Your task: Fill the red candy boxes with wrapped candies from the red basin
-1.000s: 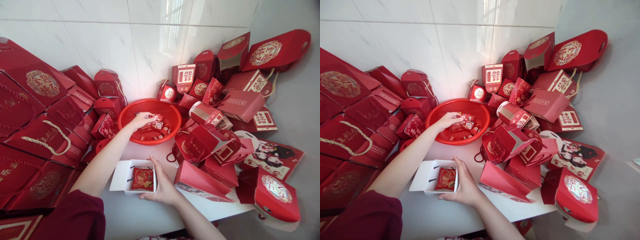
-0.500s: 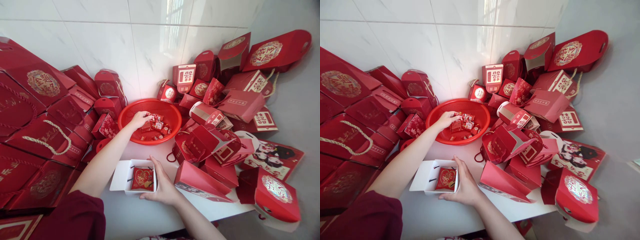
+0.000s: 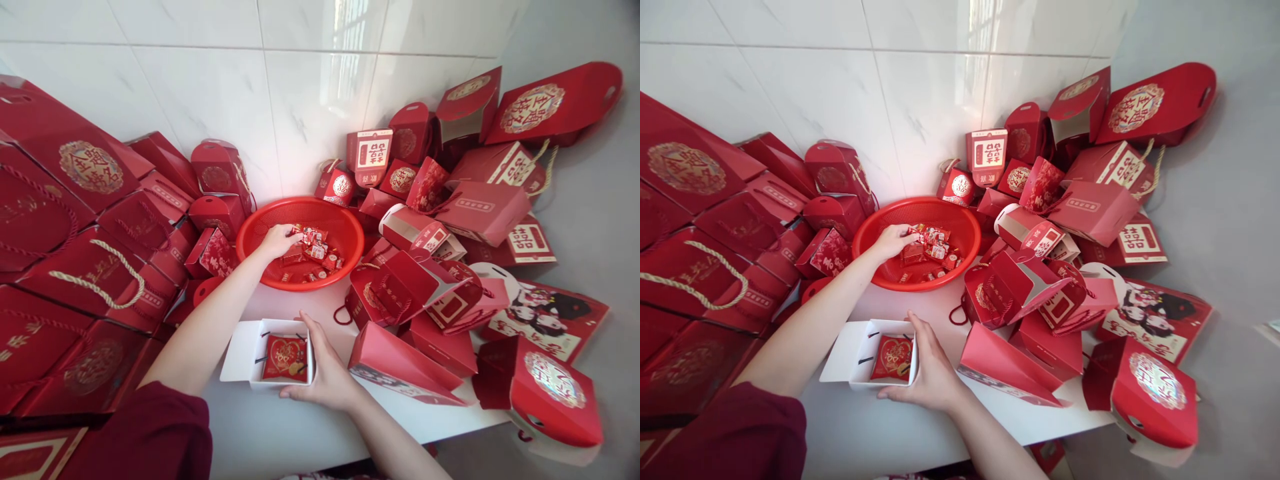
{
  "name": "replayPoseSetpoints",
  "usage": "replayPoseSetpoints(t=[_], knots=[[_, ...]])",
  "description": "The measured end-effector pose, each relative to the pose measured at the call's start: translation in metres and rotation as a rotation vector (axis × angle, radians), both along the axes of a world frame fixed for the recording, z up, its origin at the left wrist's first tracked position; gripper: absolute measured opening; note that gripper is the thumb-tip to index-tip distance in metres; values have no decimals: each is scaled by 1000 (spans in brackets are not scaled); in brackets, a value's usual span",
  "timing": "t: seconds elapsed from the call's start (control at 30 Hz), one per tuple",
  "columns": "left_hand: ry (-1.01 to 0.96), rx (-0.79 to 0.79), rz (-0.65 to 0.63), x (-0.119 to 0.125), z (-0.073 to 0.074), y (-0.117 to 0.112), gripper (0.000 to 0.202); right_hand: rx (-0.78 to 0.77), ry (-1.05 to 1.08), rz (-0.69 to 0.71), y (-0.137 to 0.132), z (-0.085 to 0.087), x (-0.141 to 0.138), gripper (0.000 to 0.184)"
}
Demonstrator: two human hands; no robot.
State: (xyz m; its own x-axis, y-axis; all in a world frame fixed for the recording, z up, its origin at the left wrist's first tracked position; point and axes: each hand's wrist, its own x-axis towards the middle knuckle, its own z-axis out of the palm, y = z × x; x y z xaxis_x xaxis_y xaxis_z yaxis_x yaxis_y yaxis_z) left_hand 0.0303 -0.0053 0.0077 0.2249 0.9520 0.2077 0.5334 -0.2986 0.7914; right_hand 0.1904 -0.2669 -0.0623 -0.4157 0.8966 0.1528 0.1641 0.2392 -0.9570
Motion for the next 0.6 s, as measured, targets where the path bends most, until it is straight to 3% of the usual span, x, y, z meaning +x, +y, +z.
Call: replayPoseSetpoints(t=[0.2,0.37,0.47,0.6], knots=[[-57,14,-44,-4,2,-13,28,-25,3,-6,0,1,1,128],[-103,61,-121,-7,25,-38,34,-29,27,-10,-2,-2,2,126],[-95,102,-128,-12,45,-70,34,-2,33,-12,-3,-4,3,125],[-9,27,-209,-26,62,-137,35,30,43,-22,-3,-8,3,123]])
